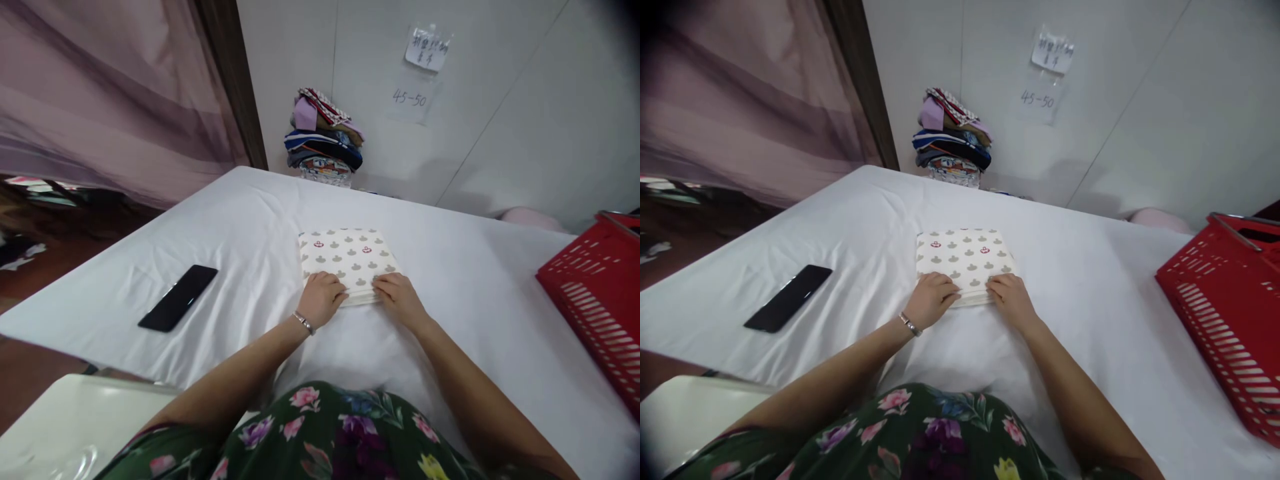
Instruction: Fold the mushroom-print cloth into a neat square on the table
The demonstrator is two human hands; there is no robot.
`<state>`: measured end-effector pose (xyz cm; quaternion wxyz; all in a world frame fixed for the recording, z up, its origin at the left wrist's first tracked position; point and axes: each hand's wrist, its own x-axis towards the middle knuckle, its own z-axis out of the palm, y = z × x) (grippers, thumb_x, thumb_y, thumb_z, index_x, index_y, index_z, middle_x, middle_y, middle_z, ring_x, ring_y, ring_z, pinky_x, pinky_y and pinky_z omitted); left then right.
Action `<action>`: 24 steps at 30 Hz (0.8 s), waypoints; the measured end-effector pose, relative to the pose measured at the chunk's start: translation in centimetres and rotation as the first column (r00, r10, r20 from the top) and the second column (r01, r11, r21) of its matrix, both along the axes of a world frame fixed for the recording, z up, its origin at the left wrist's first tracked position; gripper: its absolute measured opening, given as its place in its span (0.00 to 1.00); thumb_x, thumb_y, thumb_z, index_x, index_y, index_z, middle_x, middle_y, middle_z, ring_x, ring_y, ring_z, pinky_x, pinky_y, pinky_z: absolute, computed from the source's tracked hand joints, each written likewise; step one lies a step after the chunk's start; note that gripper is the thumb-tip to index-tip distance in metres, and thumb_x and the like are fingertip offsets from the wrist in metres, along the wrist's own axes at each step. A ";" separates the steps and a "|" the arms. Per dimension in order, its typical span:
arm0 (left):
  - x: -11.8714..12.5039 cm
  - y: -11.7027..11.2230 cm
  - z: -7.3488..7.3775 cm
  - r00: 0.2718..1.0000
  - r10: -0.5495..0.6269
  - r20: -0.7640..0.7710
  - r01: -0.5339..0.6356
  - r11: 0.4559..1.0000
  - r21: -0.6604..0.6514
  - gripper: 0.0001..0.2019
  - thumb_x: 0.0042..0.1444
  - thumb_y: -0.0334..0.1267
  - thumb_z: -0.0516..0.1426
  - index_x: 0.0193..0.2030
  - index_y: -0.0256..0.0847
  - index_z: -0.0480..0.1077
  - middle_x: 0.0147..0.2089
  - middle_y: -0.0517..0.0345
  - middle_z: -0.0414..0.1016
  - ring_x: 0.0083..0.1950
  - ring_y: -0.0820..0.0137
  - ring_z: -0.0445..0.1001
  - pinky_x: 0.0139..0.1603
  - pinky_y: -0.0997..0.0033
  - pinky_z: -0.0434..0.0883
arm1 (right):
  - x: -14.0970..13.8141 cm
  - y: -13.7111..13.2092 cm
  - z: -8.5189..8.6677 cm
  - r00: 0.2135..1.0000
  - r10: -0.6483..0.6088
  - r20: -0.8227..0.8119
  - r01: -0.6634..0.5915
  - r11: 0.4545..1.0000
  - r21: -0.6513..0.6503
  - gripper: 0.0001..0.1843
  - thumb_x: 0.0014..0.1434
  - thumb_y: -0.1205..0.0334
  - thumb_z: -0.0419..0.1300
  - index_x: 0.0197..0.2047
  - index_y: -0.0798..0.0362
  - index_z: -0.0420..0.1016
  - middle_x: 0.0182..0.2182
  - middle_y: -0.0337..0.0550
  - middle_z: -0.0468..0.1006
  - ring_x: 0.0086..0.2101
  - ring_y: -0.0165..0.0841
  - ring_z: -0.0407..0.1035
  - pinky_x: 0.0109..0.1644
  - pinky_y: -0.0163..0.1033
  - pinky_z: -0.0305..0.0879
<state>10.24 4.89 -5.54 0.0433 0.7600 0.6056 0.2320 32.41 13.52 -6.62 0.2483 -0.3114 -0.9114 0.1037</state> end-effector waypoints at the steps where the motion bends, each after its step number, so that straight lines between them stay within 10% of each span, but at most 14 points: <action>1: 0.1 0.2 -0.1 1.000 0.009 -0.008 -0.009 1.000 -0.013 0.09 0.58 0.41 0.54 0.35 0.42 0.74 0.36 0.56 0.72 0.41 0.66 0.66 0.45 0.62 0.60 | -0.2 0.1 0.0 0.999 0.006 0.032 -0.006 1.000 -0.008 0.13 0.61 0.61 0.51 0.43 0.48 0.76 0.40 0.45 0.75 0.41 0.38 0.66 0.46 0.46 0.61; 24: 0.4 -0.7 -0.7 0.973 -0.105 -0.206 0.122 0.990 0.073 0.08 0.60 0.40 0.51 0.35 0.38 0.68 0.35 0.54 0.68 0.38 0.66 0.65 0.39 0.65 0.60 | 0.9 -1.1 -1.4 0.995 0.094 -0.042 -0.089 0.990 0.106 0.12 0.61 0.64 0.51 0.45 0.50 0.73 0.39 0.47 0.73 0.42 0.37 0.65 0.46 0.47 0.63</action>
